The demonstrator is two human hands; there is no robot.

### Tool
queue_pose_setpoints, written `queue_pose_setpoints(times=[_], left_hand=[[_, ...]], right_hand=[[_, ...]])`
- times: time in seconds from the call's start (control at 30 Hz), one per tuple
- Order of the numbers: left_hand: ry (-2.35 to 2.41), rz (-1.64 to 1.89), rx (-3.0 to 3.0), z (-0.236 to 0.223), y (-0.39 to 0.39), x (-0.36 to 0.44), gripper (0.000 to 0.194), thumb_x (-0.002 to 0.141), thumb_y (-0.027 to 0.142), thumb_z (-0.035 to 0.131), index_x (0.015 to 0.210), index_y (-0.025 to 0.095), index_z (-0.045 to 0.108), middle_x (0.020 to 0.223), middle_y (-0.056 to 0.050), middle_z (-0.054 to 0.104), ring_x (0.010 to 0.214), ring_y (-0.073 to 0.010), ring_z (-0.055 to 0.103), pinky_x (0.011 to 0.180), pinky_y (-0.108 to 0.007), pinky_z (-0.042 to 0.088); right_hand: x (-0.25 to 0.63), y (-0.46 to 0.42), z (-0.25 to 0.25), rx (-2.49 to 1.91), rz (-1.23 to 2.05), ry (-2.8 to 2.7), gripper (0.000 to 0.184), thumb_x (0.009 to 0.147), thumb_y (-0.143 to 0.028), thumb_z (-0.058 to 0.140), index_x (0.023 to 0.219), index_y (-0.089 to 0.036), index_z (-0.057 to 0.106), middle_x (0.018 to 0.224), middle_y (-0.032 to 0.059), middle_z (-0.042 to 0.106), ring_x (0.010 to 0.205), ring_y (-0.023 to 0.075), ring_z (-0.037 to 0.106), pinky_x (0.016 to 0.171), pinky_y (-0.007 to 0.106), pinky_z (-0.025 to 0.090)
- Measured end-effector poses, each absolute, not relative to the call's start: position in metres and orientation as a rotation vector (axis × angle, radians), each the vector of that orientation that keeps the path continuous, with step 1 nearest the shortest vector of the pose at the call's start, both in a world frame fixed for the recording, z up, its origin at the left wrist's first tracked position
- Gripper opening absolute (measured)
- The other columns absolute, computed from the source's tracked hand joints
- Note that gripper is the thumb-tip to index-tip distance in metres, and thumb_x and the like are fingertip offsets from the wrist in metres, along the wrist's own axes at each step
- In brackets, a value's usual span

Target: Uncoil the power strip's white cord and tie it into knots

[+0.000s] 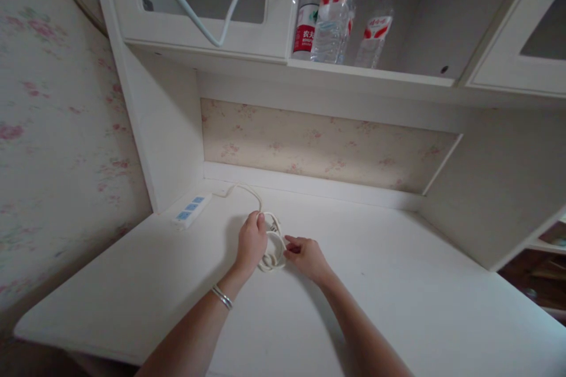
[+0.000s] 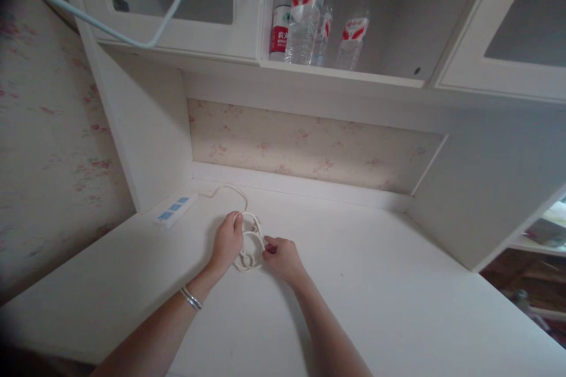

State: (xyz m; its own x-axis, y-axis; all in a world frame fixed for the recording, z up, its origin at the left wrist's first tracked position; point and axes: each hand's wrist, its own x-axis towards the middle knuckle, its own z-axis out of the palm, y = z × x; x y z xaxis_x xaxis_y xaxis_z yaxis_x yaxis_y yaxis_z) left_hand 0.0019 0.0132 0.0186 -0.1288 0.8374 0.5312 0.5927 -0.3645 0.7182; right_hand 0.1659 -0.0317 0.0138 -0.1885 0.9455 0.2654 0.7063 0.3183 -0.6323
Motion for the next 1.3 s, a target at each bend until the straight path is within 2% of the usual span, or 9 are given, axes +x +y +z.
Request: queue_pose_setpoints(times=[0.13,0.23,0.33,0.47,0.67,0.83,0.93,1.1,1.3], left_hand=[[1.572,1.475,1.874,0.023,0.012,0.002,0.032,0.093,0.036,0.031,0.099,0.016,0.056,0.085,-0.008,0.066,0.081,-0.0195,0.061,0.071,-0.029,0.043],[1.531,1.425,1.893,0.028,0.009,0.001,0.033,0.092,0.038,0.031,0.091,0.017,0.056,0.075,-0.004,0.064,0.07,-0.0168,0.059,0.064,-0.026,0.042],[1.474,1.365,1.943,0.032,0.005,0.002,0.035,0.092,0.041,0.032,0.087,0.018,0.057,0.071,-0.003,0.063,0.067,-0.0156,0.059,0.061,-0.024,0.04],[1.305,1.358,2.003,0.033,-0.002,0.006,0.033,0.092,0.04,0.032,0.095,0.019,0.058,0.083,-0.004,0.066,0.079,-0.0162,0.062,0.07,-0.025,0.044],[1.184,1.275,2.056,0.031,-0.008,0.011,0.034,0.093,0.038,0.031,0.11,0.02,0.054,0.094,-0.005,0.067,0.086,-0.0166,0.062,0.078,-0.028,0.047],[1.116,1.194,2.162,0.032,-0.011,0.007,0.043,0.094,0.036,0.029,0.133,0.02,0.036,0.114,-0.009,0.063,0.104,-0.0176,0.059,0.088,-0.031,0.046],[1.068,1.161,2.259,0.031,-0.014,0.008,0.041,0.095,0.034,0.028,0.133,0.022,0.038,0.117,-0.008,0.062,0.106,-0.0167,0.059,0.091,-0.031,0.046],[1.194,1.25,2.345,0.025,-0.012,0.011,0.038,0.094,0.03,0.029,0.129,0.021,0.041,0.114,-0.009,0.063,0.102,-0.018,0.061,0.088,-0.031,0.047],[1.503,1.292,2.328,0.024,-0.007,0.009,0.034,0.095,0.03,0.027,0.119,0.019,0.047,0.103,-0.011,0.066,0.09,-0.0203,0.064,0.075,-0.03,0.048]], right_hand=[[0.162,-0.028,0.004,-1.491,0.438,-2.053,0.025,0.074,-0.016,0.048,0.077,-0.022,0.072,0.071,0.0006,0.064,0.064,0.0122,0.055,0.059,0.02,0.035],[0.16,-0.026,0.0,-1.512,0.386,-2.04,0.028,0.078,-0.016,0.045,0.082,-0.024,0.072,0.075,0.0022,0.066,0.071,0.0141,0.058,0.064,0.021,0.036],[0.157,-0.024,-0.004,-1.536,0.379,-1.918,0.026,0.079,-0.017,0.047,0.09,-0.023,0.07,0.085,0.0037,0.068,0.076,0.015,0.059,0.069,0.022,0.039],[0.158,-0.02,-0.007,-1.485,0.398,-1.713,0.024,0.08,-0.02,0.047,0.096,-0.019,0.065,0.094,0.0053,0.065,0.078,0.0143,0.058,0.074,0.024,0.043],[0.163,-0.018,-0.006,-1.393,0.423,-1.75,0.025,0.081,-0.02,0.048,0.093,-0.021,0.069,0.09,0.0054,0.064,0.079,0.0146,0.057,0.074,0.026,0.044],[0.156,-0.025,0.004,-1.419,0.456,-1.739,0.028,0.086,-0.03,0.044,0.1,-0.022,0.067,0.091,0.003,0.066,0.076,0.0145,0.057,0.072,0.025,0.043],[0.151,-0.029,0.008,-1.349,0.497,-1.758,0.035,0.09,-0.037,0.038,0.113,-0.024,0.061,0.097,0.0024,0.067,0.081,0.015,0.058,0.075,0.026,0.043],[0.149,-0.026,0.004,-1.438,0.542,-1.673,0.042,0.091,-0.04,0.035,0.119,-0.019,0.058,0.098,0.0065,0.068,0.084,0.0175,0.06,0.078,0.028,0.043],[0.149,-0.025,0.004,-1.466,0.577,-1.693,0.039,0.091,-0.041,0.034,0.097,-0.021,0.068,0.092,0.0046,0.069,0.083,0.0174,0.061,0.075,0.025,0.042]])
